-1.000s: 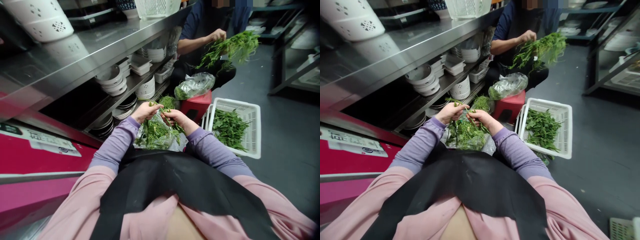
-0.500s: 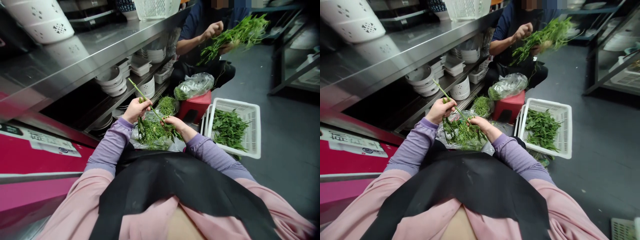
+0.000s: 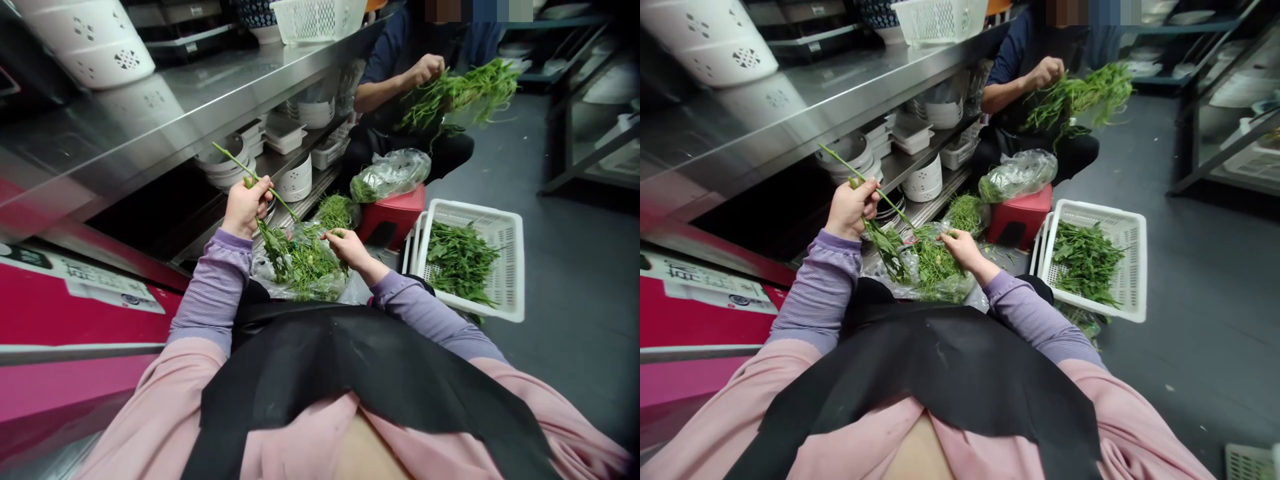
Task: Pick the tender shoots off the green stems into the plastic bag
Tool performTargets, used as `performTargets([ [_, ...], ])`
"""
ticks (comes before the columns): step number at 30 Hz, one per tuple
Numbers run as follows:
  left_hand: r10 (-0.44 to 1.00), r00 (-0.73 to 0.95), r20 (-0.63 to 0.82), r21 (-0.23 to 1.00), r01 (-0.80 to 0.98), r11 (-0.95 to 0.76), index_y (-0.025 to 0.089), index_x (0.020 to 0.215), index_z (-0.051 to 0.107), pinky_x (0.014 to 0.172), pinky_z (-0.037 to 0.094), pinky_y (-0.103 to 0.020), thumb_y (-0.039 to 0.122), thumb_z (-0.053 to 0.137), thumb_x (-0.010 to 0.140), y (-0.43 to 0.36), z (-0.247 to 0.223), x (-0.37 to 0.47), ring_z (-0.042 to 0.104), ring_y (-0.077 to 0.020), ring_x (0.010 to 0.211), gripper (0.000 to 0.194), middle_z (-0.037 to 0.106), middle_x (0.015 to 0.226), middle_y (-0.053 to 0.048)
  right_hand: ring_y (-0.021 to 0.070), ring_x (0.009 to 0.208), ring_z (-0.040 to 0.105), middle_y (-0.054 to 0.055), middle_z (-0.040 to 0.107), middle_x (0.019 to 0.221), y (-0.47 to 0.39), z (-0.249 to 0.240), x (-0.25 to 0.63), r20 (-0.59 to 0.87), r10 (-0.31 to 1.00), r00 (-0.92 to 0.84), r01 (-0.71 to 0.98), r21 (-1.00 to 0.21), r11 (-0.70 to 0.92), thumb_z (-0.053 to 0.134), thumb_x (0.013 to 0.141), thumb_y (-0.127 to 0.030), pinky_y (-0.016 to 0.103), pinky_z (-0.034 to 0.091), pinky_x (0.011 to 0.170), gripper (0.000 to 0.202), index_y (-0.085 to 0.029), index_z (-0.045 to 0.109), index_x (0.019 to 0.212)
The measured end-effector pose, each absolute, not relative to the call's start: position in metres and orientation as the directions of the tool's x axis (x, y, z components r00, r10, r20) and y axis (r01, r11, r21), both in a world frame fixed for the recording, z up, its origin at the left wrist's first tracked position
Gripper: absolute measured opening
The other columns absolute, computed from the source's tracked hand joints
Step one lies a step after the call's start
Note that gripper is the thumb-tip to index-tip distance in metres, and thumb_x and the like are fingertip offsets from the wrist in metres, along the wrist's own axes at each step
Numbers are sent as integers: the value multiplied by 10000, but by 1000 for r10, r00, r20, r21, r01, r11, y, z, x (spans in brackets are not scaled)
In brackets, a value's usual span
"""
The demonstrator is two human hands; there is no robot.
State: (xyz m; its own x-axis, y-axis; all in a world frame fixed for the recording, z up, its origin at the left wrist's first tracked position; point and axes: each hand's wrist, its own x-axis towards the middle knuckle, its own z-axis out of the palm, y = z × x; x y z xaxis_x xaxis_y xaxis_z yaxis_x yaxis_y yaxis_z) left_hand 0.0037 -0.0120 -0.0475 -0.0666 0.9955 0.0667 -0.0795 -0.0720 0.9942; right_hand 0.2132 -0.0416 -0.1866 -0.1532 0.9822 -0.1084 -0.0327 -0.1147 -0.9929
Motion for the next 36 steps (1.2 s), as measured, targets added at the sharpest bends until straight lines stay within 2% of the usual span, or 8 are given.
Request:
performTargets([
  [8, 995, -68, 71, 992, -96, -77, 128, 696, 547, 283, 174, -165, 322, 694, 779, -9, -53, 7, 294, -14, 290, 257, 488, 488, 49, 39, 449, 320, -55, 466, 527, -62, -155, 201, -8, 960, -279, 105, -994, 23, 708, 639, -477, 206, 219, 432, 383, -125, 617, 761],
  [14, 991, -117, 69, 994, -73, -78, 137, 694, 527, 292, 172, -157, 336, 707, 765, -10, -51, 2, 285, -10, 288, 278, 480, 480, 54, 29, 360, 263, -42, 523, 548, -63, -159, 199, -103, 892, -440, -169, -966, -195, 674, 669, -508, 206, 200, 362, 379, -164, 521, 711],
  [17, 987, -140, 73, 993, -81, -85, 133, 684, 527, 292, 168, -159, 303, 696, 774, -10, -53, 1, 287, -11, 285, 256, 485, 479, 51, 38, 361, 273, -38, 521, 553, -65, -160, 202, -52, 909, -413, -174, -975, -135, 619, 728, -503, 210, 247, 375, 351, -175, 499, 690],
  [20, 978, -190, 82, 990, -95, -101, 135, 674, 519, 290, 171, -162, 267, 672, 792, -7, -53, -2, 292, -14, 284, 234, 482, 477, 53, 92, 469, 446, 2, 562, 583, -67, -166, 204, 177, 931, -319, 59, -977, 206, 552, 804, -417, 237, 386, 496, 270, -172, 555, 690],
  [24, 945, -315, 88, 982, -133, -136, 159, 675, 487, 289, 179, -161, 292, 677, 795, -1, -43, -14, 282, -14, 283, 261, 454, 470, 70, 206, 882, 627, 98, 697, 905, -66, -190, 204, 320, 859, -400, 486, -721, 495, 533, 818, -245, 303, 456, 807, 175, -168, 681, 871],
  [30, 936, -339, 95, 981, -130, -147, 159, 681, 492, 282, 175, -165, 264, 636, 826, 2, -31, -23, 285, -18, 288, 230, 464, 474, 65, 248, 915, 642, 162, 693, 996, -34, -229, 206, -190, 913, -362, 827, -517, 221, 691, 695, -183, 288, 453, 754, 619, -104, 540, 1290],
  [34, 960, -277, 46, 983, -157, -93, 150, 674, 491, 289, 185, -155, 279, 651, 816, -2, -36, -19, 287, -10, 290, 249, 459, 484, 69, 152, 570, 559, 50, 608, 589, -20, -219, 208, -193, 955, -227, 665, -747, 7, 633, 779, -322, 251, 404, 578, 208, -119, 670, 808],
  [36, 977, -212, 27, 981, -183, -66, 143, 678, 499, 293, 189, -153, 279, 660, 808, -3, -40, -15, 291, -9, 295, 248, 466, 497, 65, 86, 425, 408, -18, 467, 476, -19, -205, 208, -213, 950, -228, 335, -933, -129, 584, 808, -438, 226, 334, 470, 329, -136, 603, 680],
])
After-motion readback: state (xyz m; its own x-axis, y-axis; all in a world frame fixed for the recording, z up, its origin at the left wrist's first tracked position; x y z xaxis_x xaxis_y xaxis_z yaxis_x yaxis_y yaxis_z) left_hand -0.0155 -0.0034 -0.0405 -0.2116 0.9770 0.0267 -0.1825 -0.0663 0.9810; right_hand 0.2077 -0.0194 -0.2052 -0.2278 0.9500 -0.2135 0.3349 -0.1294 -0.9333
